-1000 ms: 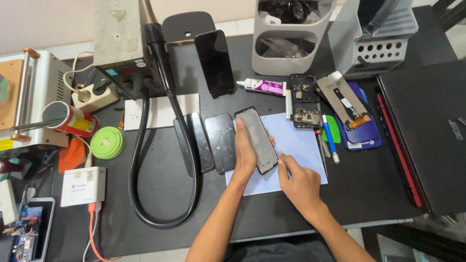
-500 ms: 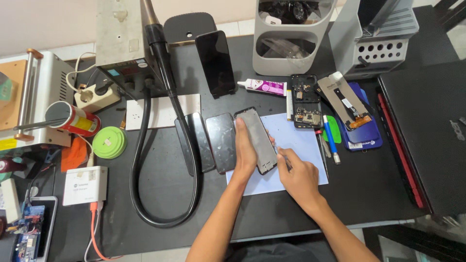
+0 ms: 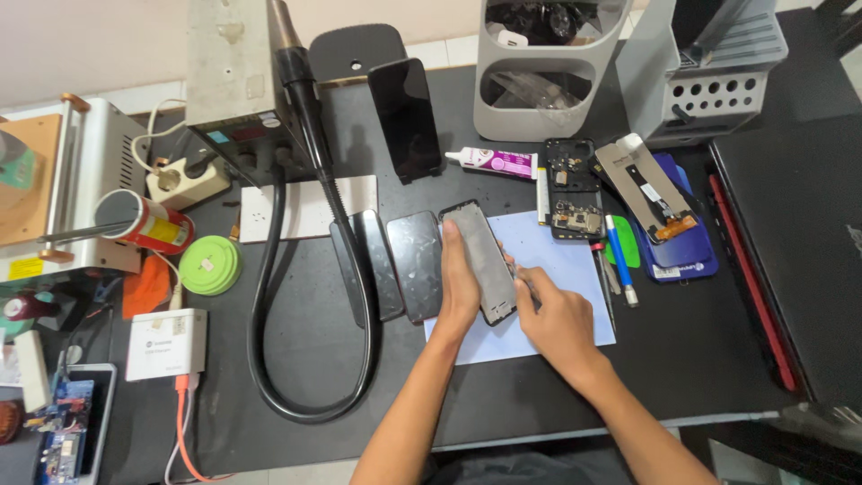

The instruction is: The person uses a metal prying tool to carefully separate the screen assembly from the smartphone frame. They work along the edges of the device, applying pressure to release adhesive bonds while holding the phone steady.

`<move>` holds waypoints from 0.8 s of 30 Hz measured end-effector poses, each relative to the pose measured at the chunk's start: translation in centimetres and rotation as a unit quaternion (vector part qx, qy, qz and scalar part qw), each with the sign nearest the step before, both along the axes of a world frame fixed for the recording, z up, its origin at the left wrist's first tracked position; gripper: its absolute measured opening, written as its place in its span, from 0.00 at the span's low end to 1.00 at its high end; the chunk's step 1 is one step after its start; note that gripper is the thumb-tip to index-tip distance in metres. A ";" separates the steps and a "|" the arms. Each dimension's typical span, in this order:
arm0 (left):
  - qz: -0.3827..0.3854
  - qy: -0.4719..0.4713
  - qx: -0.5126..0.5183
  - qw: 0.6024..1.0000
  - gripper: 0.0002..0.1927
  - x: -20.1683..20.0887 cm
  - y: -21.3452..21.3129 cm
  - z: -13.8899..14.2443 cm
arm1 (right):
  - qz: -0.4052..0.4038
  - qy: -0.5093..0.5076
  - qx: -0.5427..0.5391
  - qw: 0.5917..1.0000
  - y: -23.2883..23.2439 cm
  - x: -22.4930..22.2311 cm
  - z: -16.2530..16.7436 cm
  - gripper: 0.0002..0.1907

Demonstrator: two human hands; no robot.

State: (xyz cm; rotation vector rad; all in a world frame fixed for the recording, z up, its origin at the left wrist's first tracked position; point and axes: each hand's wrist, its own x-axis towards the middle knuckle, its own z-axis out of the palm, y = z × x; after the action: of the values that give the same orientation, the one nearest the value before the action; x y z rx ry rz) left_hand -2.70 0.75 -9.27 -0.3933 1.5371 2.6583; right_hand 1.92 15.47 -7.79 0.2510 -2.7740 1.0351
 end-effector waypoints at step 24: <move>-0.031 -0.004 0.103 0.994 0.43 -0.7 -0.2 -1.2 | 0.095 -0.217 -0.260 0.936 2.7 -6.2 -2.6 0.12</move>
State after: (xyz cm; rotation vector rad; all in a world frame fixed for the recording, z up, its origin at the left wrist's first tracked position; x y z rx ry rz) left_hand -3.43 0.52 -10.46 -0.3376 1.2338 2.7284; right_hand -4.28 18.16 -10.43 0.2392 -2.7201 2.0409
